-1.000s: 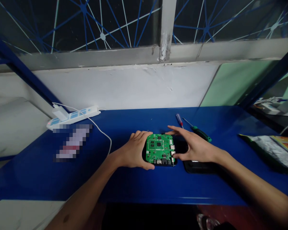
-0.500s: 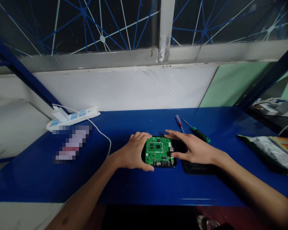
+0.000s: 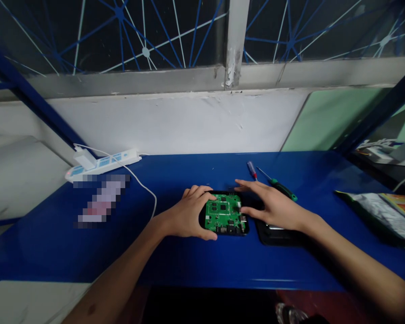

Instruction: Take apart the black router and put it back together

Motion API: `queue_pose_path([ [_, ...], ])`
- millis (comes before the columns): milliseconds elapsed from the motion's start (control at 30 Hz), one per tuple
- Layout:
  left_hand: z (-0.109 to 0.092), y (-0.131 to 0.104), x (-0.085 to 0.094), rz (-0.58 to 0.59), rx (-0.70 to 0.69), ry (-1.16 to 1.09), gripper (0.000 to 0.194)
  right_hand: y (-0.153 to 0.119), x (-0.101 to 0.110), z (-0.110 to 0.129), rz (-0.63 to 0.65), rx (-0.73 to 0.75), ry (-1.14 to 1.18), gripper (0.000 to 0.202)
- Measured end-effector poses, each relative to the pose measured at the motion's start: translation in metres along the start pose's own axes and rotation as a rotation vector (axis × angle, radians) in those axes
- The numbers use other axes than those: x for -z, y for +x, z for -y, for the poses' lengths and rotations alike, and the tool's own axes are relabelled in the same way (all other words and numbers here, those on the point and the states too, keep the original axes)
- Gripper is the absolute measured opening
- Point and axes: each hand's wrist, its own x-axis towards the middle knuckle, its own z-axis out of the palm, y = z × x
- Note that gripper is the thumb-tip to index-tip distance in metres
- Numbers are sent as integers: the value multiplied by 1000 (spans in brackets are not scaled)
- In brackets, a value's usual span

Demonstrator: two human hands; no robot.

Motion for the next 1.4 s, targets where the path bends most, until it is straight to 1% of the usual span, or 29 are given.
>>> queue_pose_path([
  [100, 0, -1, 0, -19, -20, -7, 87, 0, 9, -5, -79, -32, -81, 64],
  [200, 0, -2, 0, -19, -22, -8, 87, -6, 27, -14, -132, -72, -197, 61],
  [233, 1, -2, -1, -16, -16, -8, 88, -10, 33, -17, -126, -84, -224, 63],
  [300, 2, -2, -2, -7, -5, -12, 89, -22, 44, -22, -75, -105, -259, 70],
  [400, 4, -1, -3, 3, -8, -16, 91, -46, 54, -29, -22, -105, -335, 82],
  [533, 5, -2, -4, -8, -24, -25, 91, -73, 54, -35, 111, -25, -356, 110],
  [600, 4, -3, -3, -5, -29, -29, 91, -81, 51, -35, 170, -13, -335, 116],
  [667, 4, -3, -2, 8, -21, -26, 92, -85, 48, -34, 213, -26, -320, 118],
  [733, 4, -3, -3, 15, -12, -23, 92, -87, 45, -33, 228, -46, -301, 116],
  [900, 5, -2, -6, -39, -45, -38, 94, -90, 40, -29, 163, -78, -266, 111],
  [1000, 7, -2, -7, -68, -52, -71, 102, -89, 41, -25, 108, -37, -277, 114],
  [1100, 7, -3, -8, -55, -25, -86, 110, -79, 47, -17, 63, -6, -289, 114],
  [1200, 6, -3, -7, -41, 30, -96, 121, -61, 53, -5, 8, 20, -282, 113],
  [1300, 4, -4, -6, -47, 66, -118, 124, -40, 55, 6, -67, 61, -291, 113],
  [1367, 4, -4, -6, -91, 44, -133, 123, -26, 53, 13, -123, 104, -292, 117],
  [1400, 4, -3, -5, -137, 25, -140, 123, -19, 52, 17, -149, 113, -288, 117],
])
